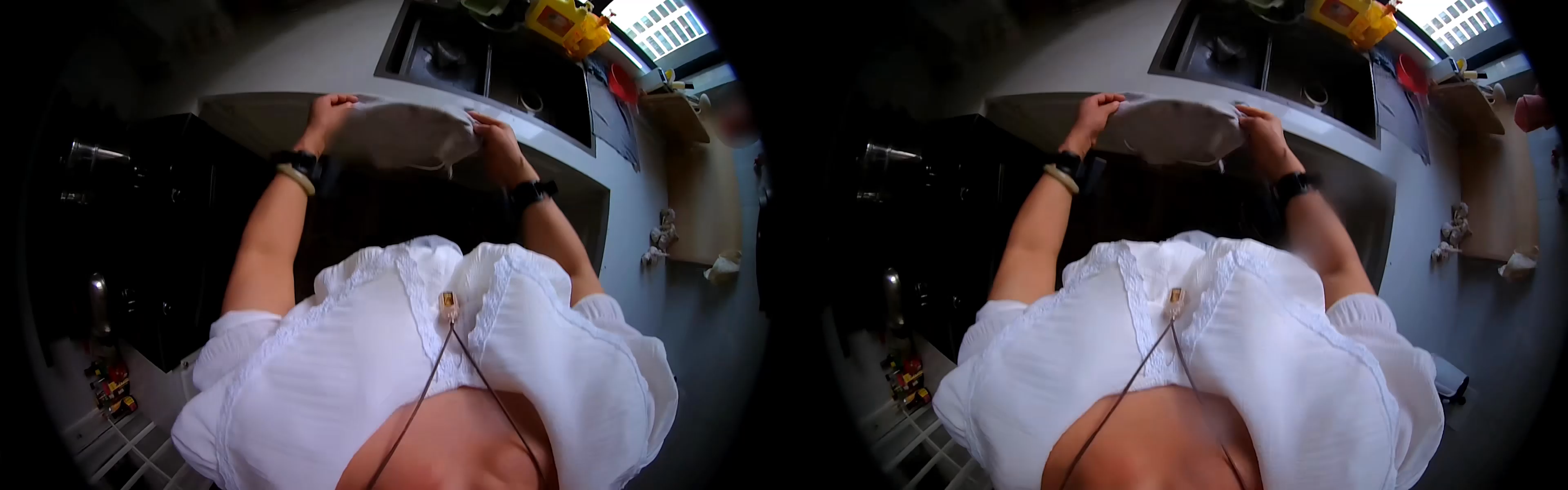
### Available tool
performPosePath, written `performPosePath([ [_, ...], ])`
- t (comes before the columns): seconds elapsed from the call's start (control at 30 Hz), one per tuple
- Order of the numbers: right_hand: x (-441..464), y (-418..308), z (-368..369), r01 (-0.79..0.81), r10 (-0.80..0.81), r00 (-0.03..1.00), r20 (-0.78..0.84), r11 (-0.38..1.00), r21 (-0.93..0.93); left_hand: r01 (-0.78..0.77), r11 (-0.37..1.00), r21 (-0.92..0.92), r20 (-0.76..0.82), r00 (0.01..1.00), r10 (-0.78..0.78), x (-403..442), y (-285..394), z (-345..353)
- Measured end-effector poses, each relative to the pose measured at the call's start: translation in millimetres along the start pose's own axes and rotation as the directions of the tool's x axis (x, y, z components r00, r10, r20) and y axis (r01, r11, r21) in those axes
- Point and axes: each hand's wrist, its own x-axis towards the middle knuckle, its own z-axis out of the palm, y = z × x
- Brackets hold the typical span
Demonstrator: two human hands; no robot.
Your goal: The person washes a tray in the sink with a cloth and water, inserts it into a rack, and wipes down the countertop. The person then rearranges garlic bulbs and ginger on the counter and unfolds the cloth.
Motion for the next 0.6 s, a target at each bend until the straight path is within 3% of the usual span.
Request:
performPosePath([
  [0.03, -1, -1, -4, -0.018, 0.02, 0.998, 0.053, 0.999, -0.034, 0.068, 0.991, 0.116, 0.023, 0.997, -0.071, 3, 1, -4],
  [0.07, 12, 14, -23, 0.094, -0.096, 0.995, 0.0, 0.972, -0.213, -0.006, 0.998, 0.068, -0.026, 1.0, 0.008, 5, 2, -6],
  [0.1, -4, -16, -4, -0.009, -0.017, 0.991, -0.132, 0.981, -0.193, -0.129, 0.989, 0.078, -0.08, 0.988, 0.135, 1, 17, -2],
  [0.17, -18, -18, 2, 0.061, -0.057, 0.992, -0.109, 0.997, 0.039, -0.097, 0.995, 0.0, -0.1, 0.99, 0.096, 7, 17, 0],
  [0.3, -53, -24, 2, 0.006, -0.027, 0.998, -0.053, 0.935, -0.354, -0.074, 0.997, -0.007, 0.072, 0.995, 0.074, 23, 10, 14],
  [0.43, -84, -2, -27, -0.03, -0.017, 0.996, -0.089, 0.863, -0.505, -0.141, 0.988, 0.063, 0.354, 0.929, 0.11, -2, 31, 46],
  [0.57, -148, -2, -75, 0.073, -0.115, 0.978, -0.174, 0.97, -0.23, -0.193, 0.981, 0.009, 0.553, 0.818, 0.156, -36, 88, 107],
  [0.6, -162, 1, -92, 0.133, -0.186, 0.959, -0.214, 0.962, -0.239, -0.22, 0.975, 0.029, 0.583, 0.796, 0.162, -42, 99, 124],
])
